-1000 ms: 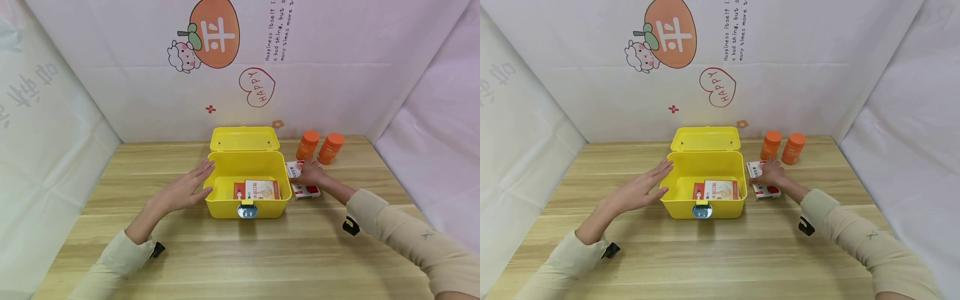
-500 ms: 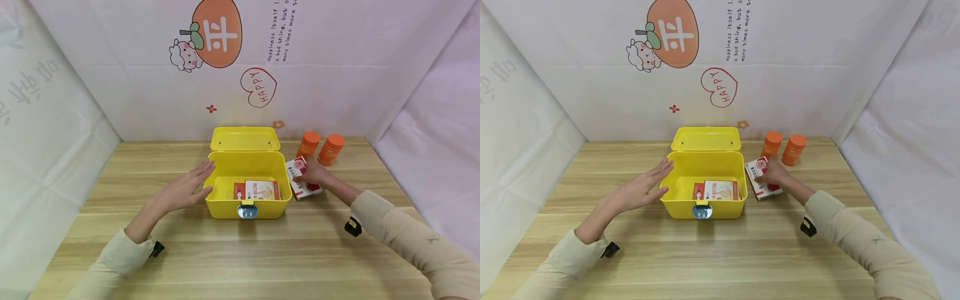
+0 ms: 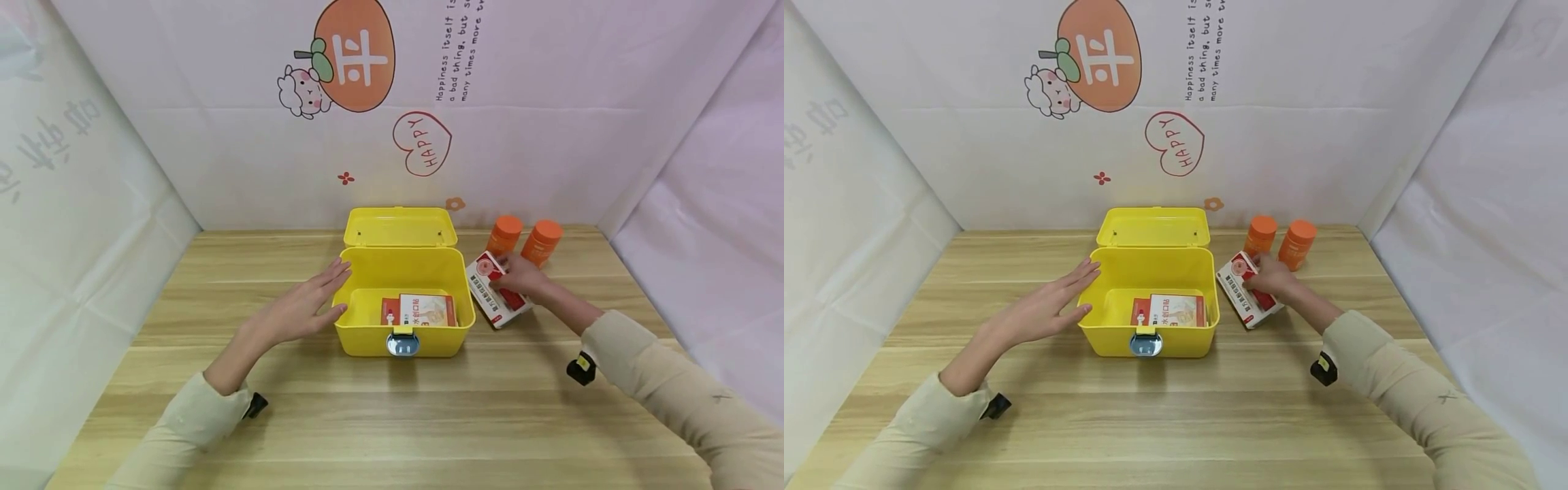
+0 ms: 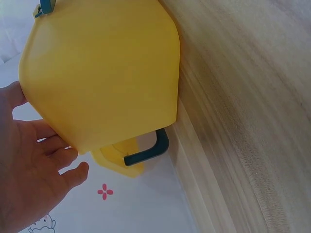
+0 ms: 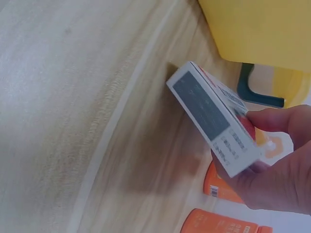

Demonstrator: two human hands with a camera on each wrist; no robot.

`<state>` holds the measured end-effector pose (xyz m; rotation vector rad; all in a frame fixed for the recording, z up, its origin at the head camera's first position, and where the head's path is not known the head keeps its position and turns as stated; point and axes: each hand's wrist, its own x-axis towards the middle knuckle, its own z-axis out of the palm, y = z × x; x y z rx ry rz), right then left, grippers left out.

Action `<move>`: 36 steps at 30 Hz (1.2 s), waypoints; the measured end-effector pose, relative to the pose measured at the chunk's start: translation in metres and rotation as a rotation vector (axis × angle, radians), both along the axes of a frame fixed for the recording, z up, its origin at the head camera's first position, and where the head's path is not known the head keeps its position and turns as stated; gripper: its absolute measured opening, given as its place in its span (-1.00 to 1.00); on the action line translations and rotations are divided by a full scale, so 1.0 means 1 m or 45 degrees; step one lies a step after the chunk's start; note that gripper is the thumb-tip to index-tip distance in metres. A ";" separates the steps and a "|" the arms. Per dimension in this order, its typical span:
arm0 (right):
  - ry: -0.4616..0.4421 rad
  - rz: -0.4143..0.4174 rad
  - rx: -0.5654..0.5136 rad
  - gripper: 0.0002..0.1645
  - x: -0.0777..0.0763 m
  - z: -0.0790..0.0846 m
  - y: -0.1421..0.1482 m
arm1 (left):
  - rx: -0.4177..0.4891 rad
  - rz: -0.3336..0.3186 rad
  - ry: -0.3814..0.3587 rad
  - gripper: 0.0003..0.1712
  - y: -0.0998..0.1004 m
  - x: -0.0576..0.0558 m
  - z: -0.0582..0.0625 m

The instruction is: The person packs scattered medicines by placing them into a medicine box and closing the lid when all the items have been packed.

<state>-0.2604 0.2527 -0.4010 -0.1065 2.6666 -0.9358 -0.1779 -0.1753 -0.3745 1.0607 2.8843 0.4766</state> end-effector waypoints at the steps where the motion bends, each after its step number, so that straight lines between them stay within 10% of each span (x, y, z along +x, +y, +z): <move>1: -0.019 -0.001 -0.024 -0.23 0.000 0.001 0.000 | -0.003 0.002 0.000 -0.20 0.000 0.000 0.000; 12: -0.119 0.047 -0.034 -0.50 0.002 0.023 0.010 | -0.007 0.014 -0.003 -0.20 -0.001 0.000 -0.001; 36: -0.132 0.146 -0.183 -0.35 0.016 0.054 0.019 | -0.031 0.048 -0.039 -0.20 -0.001 -0.002 -0.001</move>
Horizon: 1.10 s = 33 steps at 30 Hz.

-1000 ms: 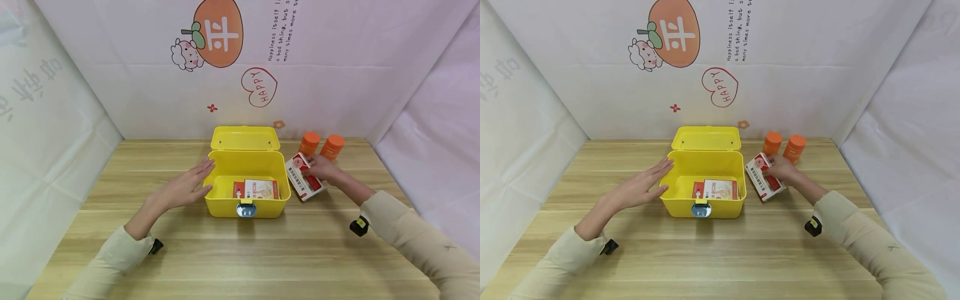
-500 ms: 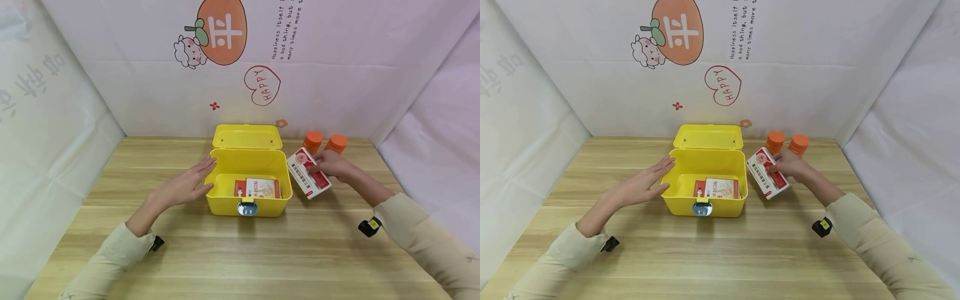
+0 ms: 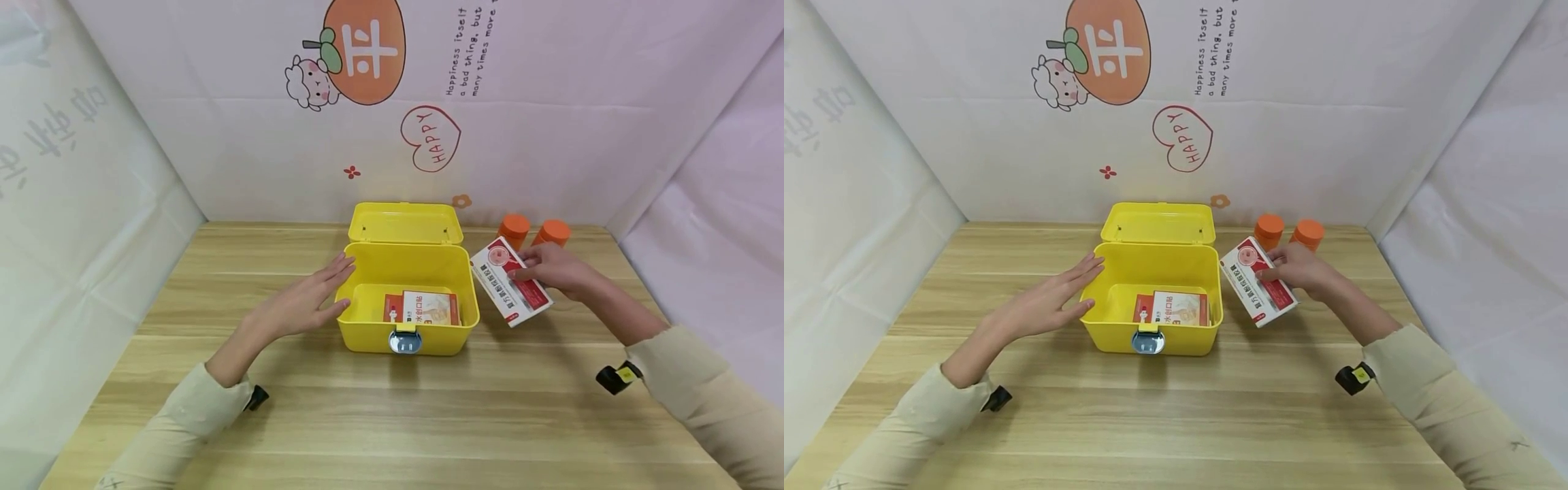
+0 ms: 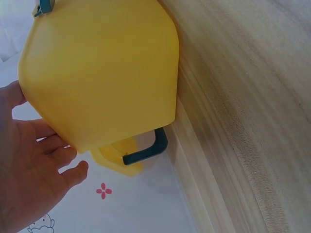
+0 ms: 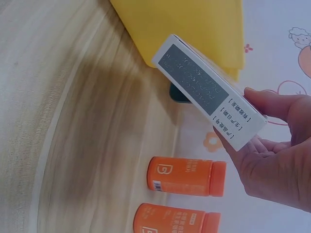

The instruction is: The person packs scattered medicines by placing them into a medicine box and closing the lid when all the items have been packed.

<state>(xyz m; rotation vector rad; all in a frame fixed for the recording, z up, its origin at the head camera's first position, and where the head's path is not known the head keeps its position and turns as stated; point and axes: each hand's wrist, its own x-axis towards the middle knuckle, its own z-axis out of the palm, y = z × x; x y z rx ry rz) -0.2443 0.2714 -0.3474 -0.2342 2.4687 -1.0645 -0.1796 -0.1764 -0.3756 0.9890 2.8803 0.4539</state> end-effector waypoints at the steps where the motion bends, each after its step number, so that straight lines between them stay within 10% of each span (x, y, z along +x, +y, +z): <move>1: -0.004 -0.001 -0.013 -0.35 0.001 0.001 0.001 | 0.001 0.001 -0.004 -0.20 0.000 0.000 0.001; 33: -0.003 -0.014 -0.127 -0.37 0.020 0.026 0.003 | 0.046 -0.021 0.015 -0.20 0.002 0.001 0.001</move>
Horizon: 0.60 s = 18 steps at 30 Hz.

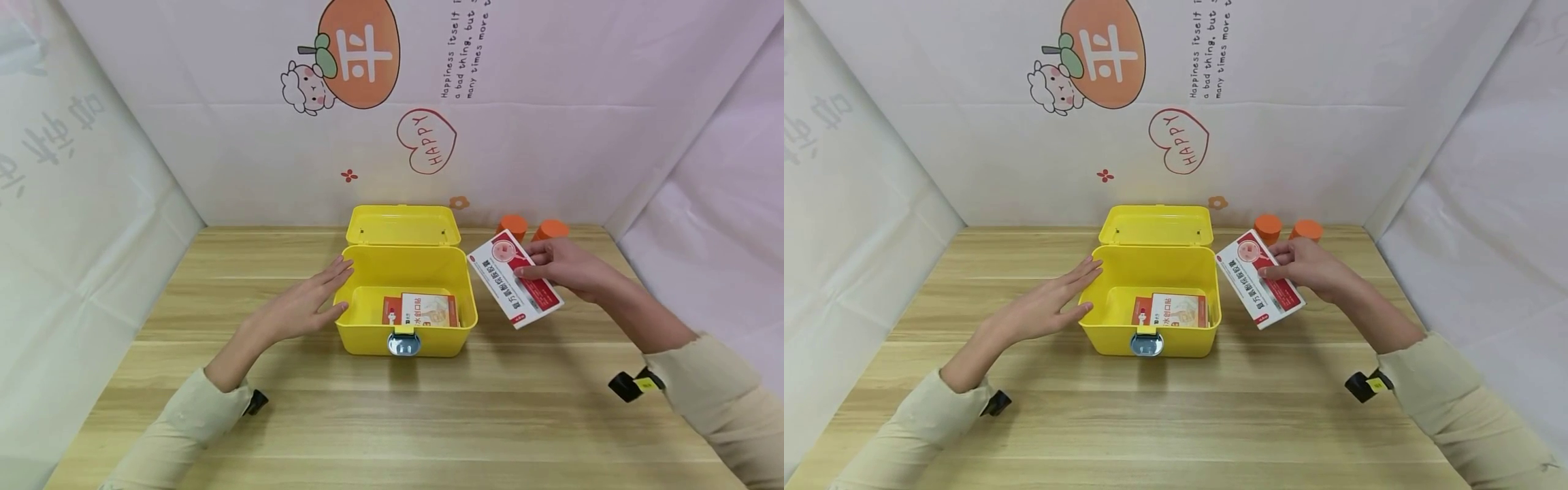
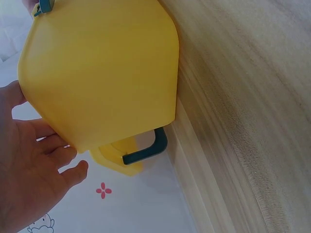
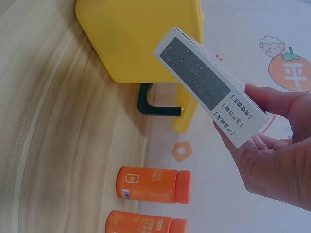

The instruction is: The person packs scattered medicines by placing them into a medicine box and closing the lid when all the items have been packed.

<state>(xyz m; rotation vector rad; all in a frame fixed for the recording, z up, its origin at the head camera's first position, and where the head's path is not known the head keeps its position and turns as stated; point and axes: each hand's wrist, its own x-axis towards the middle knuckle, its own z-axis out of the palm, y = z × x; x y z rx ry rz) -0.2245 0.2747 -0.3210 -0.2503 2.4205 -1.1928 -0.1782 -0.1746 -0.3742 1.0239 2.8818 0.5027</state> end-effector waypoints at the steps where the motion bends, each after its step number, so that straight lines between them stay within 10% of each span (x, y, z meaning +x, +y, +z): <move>1: -0.001 0.002 -0.001 -0.37 0.001 0.001 -0.001 | 0.002 -0.001 0.001 -0.20 0.000 0.000 0.000; 18: 0.071 0.071 -0.026 -0.43 0.011 0.025 -0.022 | -0.002 -0.004 0.000 -0.20 -0.001 -0.001 -0.002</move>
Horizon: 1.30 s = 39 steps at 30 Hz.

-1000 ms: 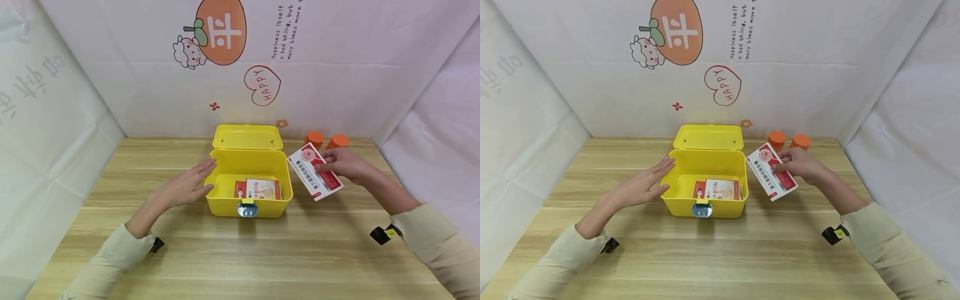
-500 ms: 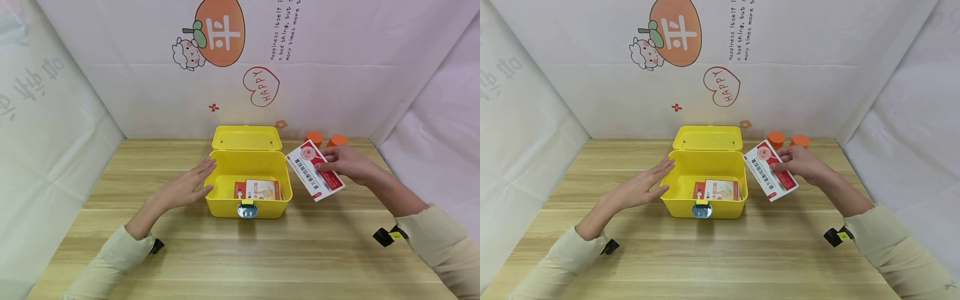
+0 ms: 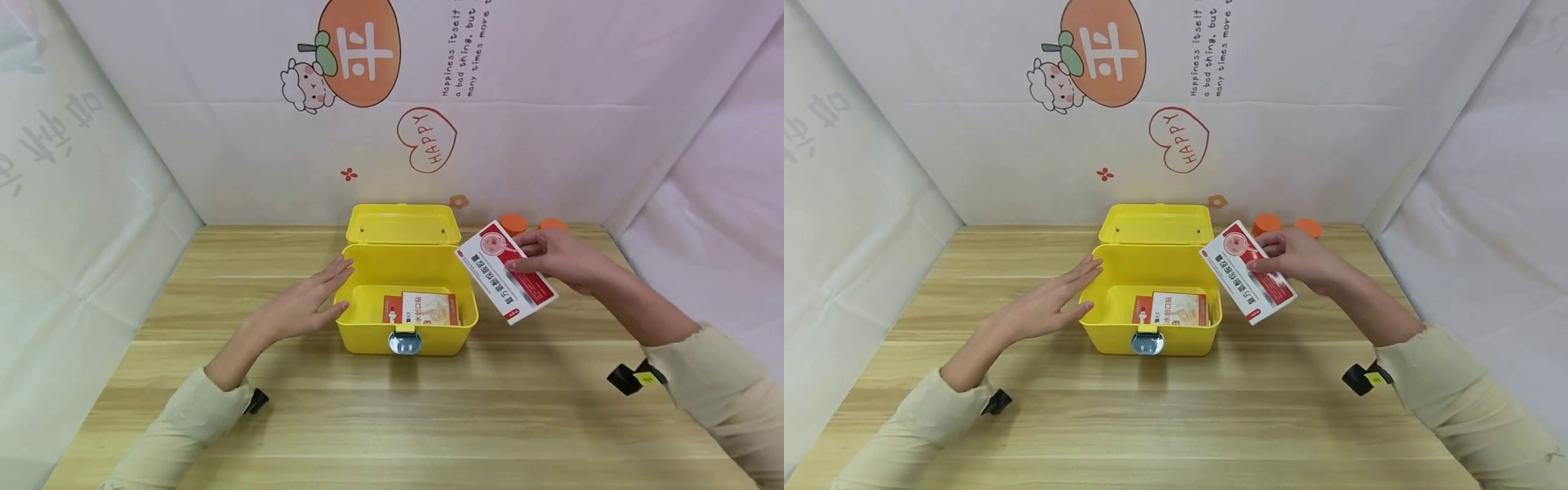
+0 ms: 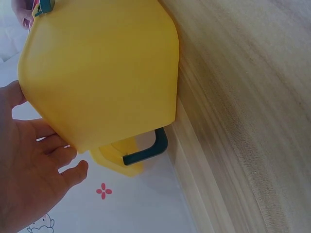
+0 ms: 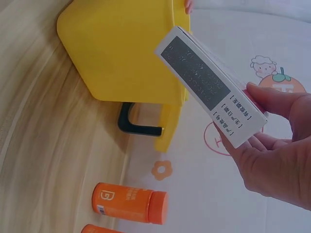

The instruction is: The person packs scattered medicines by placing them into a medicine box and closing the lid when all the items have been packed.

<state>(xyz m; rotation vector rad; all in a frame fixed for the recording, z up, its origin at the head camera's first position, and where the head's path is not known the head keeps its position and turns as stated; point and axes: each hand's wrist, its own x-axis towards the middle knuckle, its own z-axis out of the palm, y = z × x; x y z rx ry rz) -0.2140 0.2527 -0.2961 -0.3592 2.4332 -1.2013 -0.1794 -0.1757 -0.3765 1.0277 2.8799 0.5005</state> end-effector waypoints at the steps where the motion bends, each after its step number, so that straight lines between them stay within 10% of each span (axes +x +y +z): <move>1: 0.007 0.002 0.007 -0.45 0.000 0.001 -0.002 | 0.000 0.003 -0.001 -0.20 0.000 0.000 0.000; 39: 0.027 0.097 0.087 -0.48 -0.001 0.013 -0.063 | -0.004 -0.014 0.021 -0.22 0.001 0.000 0.000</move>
